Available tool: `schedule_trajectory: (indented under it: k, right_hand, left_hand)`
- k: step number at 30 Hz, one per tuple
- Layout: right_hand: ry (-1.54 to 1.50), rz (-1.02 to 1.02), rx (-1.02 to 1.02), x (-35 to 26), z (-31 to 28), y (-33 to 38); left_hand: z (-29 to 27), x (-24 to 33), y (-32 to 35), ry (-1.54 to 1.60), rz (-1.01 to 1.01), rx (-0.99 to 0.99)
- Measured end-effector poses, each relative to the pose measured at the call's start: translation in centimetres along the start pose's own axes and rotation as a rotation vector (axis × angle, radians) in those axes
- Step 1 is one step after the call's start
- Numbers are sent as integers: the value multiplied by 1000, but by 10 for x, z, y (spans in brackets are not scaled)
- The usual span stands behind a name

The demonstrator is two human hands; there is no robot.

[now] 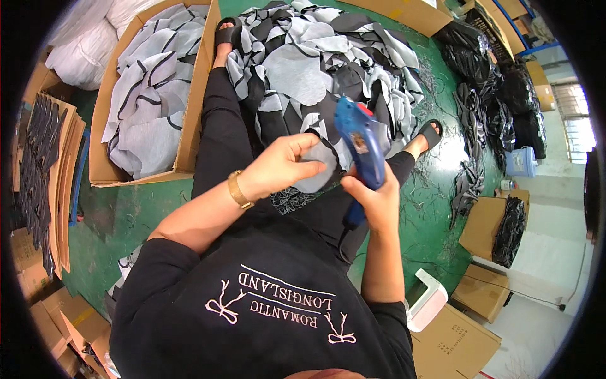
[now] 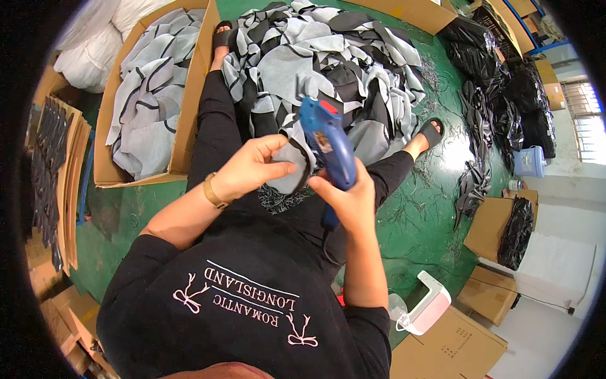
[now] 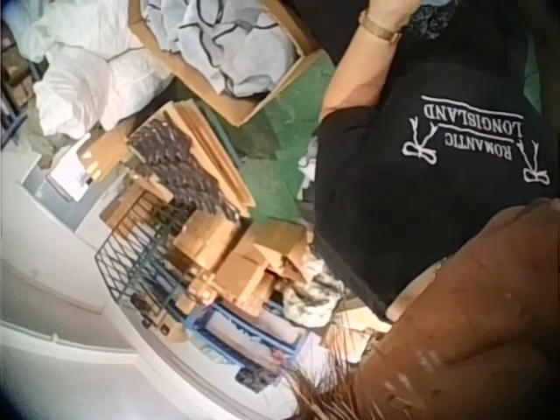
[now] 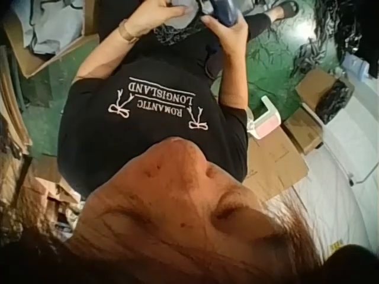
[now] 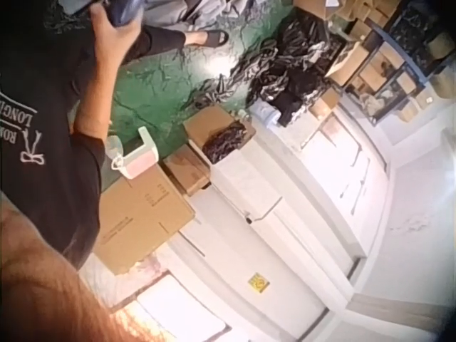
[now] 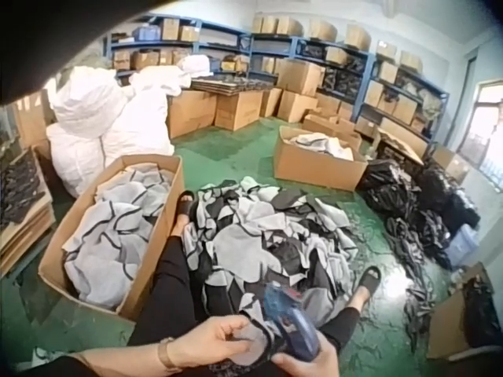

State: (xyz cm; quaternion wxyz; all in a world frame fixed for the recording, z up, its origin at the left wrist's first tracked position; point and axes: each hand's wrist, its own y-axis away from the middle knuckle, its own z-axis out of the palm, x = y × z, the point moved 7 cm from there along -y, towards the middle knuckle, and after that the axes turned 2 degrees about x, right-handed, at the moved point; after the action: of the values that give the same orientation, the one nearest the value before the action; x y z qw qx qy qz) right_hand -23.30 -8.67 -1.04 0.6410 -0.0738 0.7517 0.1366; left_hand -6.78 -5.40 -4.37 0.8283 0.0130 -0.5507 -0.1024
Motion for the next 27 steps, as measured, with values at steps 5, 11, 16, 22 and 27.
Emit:
schedule_trajectory:
  k: [5, 11, 16, 22, 27]
  right_hand:
    - [189, -34, 73, 13, 7, -3]
    - [224, -120, 66, 4, 8, 8]
    - [218, -46, 161, 11, -8, 9]
    - [264, -26, 94, 26, -15, 3]
    - [-98, 136, 89, 23, -20, 17]
  left_hand:
    - [9, -46, -3, 611, -293, 46]
    - [5, -45, -10, 866, -404, 85]
    - [-21, -36, -18, 892, -180, 148]
    - [-19, -13, -11, 741, -121, 123]
    - [-35, 7, -10, 499, 66, 323]
